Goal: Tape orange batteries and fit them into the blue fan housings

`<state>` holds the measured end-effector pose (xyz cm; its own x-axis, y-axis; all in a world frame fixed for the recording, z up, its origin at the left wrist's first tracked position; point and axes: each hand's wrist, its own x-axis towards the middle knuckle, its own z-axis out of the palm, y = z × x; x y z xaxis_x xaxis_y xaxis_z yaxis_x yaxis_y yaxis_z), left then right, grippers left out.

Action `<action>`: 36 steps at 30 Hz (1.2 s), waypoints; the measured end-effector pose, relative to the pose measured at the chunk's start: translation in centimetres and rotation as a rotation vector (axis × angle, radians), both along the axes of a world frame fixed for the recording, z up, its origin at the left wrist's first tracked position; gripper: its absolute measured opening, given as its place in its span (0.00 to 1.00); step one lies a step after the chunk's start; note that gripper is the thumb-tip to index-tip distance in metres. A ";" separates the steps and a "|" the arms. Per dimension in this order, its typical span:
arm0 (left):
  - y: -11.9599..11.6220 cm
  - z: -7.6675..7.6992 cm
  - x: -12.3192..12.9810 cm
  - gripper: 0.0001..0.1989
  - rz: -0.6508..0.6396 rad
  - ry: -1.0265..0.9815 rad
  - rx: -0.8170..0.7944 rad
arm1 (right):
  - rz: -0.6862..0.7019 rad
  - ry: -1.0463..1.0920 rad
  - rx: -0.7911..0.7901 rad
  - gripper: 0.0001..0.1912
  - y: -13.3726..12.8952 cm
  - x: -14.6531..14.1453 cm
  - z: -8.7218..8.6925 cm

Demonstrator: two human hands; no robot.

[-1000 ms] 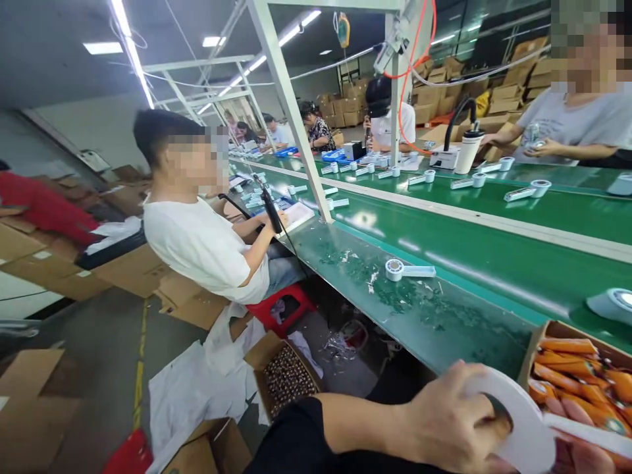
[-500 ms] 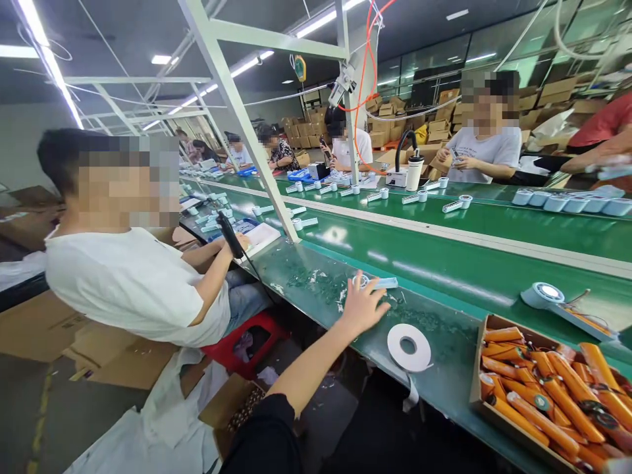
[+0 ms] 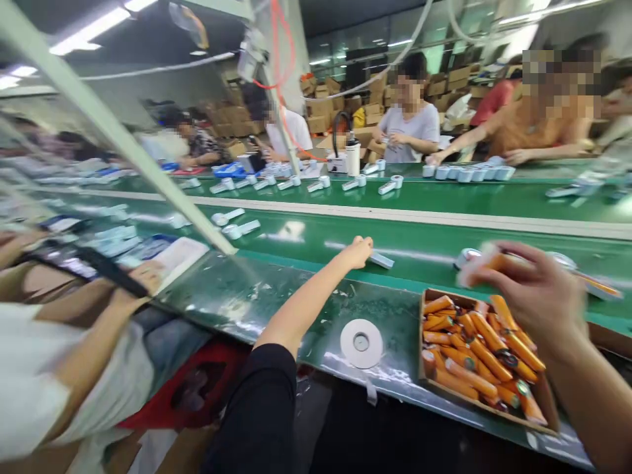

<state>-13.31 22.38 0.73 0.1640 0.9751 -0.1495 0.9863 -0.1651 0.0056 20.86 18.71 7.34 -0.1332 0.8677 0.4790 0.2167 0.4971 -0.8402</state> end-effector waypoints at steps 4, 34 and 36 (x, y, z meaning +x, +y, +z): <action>3.8 -0.4 0.5 0.10 -0.006 0.018 -0.117 | 0.337 -0.192 -0.079 0.28 6.5 -5.5 -0.6; 4.6 -1.0 2.4 0.18 0.203 -0.239 0.105 | 0.369 -1.306 0.160 0.10 8.3 -14.3 -2.8; 3.0 -1.4 2.4 0.22 0.172 -0.282 0.130 | 0.348 -1.270 0.187 0.10 6.8 -12.5 -2.6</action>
